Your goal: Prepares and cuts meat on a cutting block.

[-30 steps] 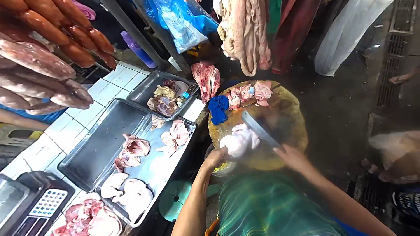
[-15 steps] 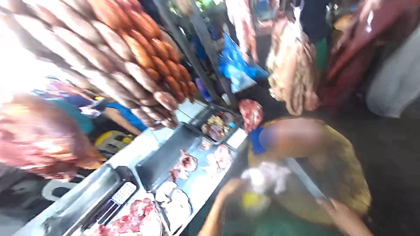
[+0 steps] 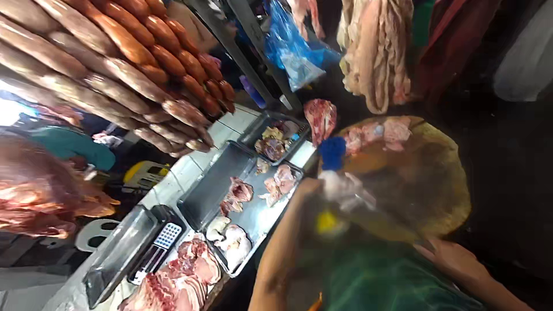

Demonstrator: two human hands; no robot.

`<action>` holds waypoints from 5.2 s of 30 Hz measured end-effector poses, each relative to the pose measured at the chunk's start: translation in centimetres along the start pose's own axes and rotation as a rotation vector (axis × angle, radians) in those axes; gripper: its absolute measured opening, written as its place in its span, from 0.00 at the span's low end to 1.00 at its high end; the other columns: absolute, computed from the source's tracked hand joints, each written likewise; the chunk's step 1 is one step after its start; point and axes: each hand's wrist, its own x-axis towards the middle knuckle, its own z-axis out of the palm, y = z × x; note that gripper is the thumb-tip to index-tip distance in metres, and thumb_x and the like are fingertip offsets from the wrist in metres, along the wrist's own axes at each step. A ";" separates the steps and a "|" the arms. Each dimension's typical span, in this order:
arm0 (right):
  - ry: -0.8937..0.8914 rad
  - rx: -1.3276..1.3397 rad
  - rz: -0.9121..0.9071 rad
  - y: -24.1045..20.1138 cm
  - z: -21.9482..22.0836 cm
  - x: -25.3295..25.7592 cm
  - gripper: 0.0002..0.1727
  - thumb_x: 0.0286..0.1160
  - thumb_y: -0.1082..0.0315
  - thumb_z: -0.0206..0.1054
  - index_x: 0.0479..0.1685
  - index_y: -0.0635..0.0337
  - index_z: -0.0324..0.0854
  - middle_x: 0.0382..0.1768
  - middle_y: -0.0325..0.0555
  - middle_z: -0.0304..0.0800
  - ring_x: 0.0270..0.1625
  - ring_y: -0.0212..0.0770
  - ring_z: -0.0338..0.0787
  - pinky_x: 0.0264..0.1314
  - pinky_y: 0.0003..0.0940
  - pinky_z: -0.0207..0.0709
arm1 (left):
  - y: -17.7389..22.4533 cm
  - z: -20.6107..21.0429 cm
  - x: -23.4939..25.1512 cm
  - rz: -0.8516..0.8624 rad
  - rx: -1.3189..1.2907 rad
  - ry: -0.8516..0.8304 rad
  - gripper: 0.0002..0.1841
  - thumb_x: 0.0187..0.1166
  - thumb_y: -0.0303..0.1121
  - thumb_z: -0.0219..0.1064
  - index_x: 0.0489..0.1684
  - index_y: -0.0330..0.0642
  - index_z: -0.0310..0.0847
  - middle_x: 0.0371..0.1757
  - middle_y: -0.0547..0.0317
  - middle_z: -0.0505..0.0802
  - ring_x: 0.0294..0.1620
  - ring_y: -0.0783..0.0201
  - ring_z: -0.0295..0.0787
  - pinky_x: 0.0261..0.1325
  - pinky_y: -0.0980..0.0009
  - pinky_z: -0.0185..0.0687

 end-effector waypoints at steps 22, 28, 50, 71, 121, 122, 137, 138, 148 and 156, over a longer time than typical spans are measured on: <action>0.155 0.104 -0.049 -1.8 -6.1 7.9 0.41 0.85 0.28 0.42 0.69 0.54 0.79 0.43 0.60 0.92 0.50 0.63 0.93 0.54 0.67 0.83 | -0.7 3.2 -1.3 -0.154 -0.041 0.051 0.24 0.84 0.55 0.58 0.31 0.44 0.86 0.21 0.59 0.84 0.18 0.65 0.75 0.25 0.61 0.74; -0.037 -0.256 -0.100 6.5 -9.6 2.9 0.41 0.83 0.26 0.44 0.58 0.55 0.83 0.40 0.60 0.93 0.49 0.65 0.94 0.51 0.67 0.83 | -0.7 0.8 0.8 -0.198 -0.046 0.006 0.23 0.84 0.52 0.58 0.28 0.43 0.84 0.20 0.62 0.82 0.16 0.68 0.70 0.23 0.66 0.69; -0.036 0.383 -0.184 0.0 -8.3 5.7 0.36 0.88 0.33 0.44 0.59 0.57 0.81 0.32 0.51 0.86 0.35 0.50 0.89 0.44 0.57 0.83 | 2.2 6.5 -2.7 0.024 0.322 0.043 0.25 0.83 0.53 0.60 0.26 0.41 0.85 0.29 0.44 0.90 0.38 0.42 0.89 0.43 0.35 0.79; 0.709 0.665 -1.009 -13.0 -14.5 11.2 0.33 0.90 0.39 0.47 0.54 0.65 0.80 0.23 0.43 0.82 0.19 0.34 0.81 0.19 0.36 0.80 | 0.3 4.3 0.1 -0.035 0.164 0.069 0.25 0.84 0.53 0.59 0.27 0.40 0.86 0.29 0.45 0.89 0.35 0.45 0.88 0.40 0.37 0.78; 0.787 0.556 0.058 -23.7 3.1 1.5 0.31 0.92 0.41 0.44 0.55 0.61 0.81 0.22 0.45 0.84 0.26 0.45 0.87 0.32 0.50 0.84 | -9.8 6.3 -0.4 -0.312 -0.952 -0.908 0.31 0.91 0.53 0.26 0.23 0.52 0.71 0.11 0.68 0.71 0.07 0.73 0.60 0.10 0.79 0.56; 0.970 0.526 -0.043 -24.6 1.8 1.1 0.32 0.92 0.41 0.44 0.54 0.64 0.81 0.20 0.43 0.83 0.21 0.41 0.85 0.25 0.45 0.82 | -9.9 6.2 -0.3 -0.315 -0.954 -0.915 0.31 0.91 0.53 0.26 0.23 0.52 0.71 0.11 0.68 0.71 0.07 0.73 0.61 0.10 0.78 0.57; 0.149 0.573 0.506 -22.6 8.8 4.9 0.42 0.89 0.32 0.33 0.66 0.61 0.76 0.49 0.59 0.90 0.54 0.57 0.92 0.57 0.59 0.83 | -13.4 6.4 -0.7 -0.302 -1.068 -0.824 0.34 0.91 0.56 0.22 0.29 0.48 0.72 0.14 0.63 0.75 0.09 0.68 0.66 0.13 0.74 0.64; 0.152 0.537 0.507 -22.8 8.6 4.9 0.42 0.89 0.31 0.34 0.67 0.61 0.75 0.50 0.60 0.90 0.57 0.58 0.92 0.61 0.60 0.83 | -13.6 6.4 -0.9 -0.305 -1.089 -0.824 0.35 0.90 0.57 0.22 0.28 0.48 0.72 0.15 0.62 0.76 0.10 0.68 0.67 0.13 0.73 0.65; 0.272 0.552 0.383 -16.1 5.2 4.8 0.41 0.87 0.30 0.43 0.56 0.62 0.83 0.45 0.62 0.90 0.53 0.60 0.91 0.58 0.64 0.82 | -11.8 10.0 -1.1 -0.189 -1.328 -0.685 0.32 0.91 0.54 0.25 0.30 0.48 0.74 0.15 0.63 0.77 0.13 0.67 0.69 0.17 0.72 0.67; 0.335 0.621 0.251 -4.6 -2.0 2.6 0.41 0.86 0.28 0.41 0.58 0.59 0.81 0.34 0.55 0.87 0.29 0.52 0.88 0.38 0.57 0.86 | -7.1 15.6 -4.6 -0.369 -0.851 -0.479 0.22 0.92 0.43 0.43 0.64 0.34 0.72 0.44 0.40 0.94 0.38 0.51 0.95 0.40 0.59 0.91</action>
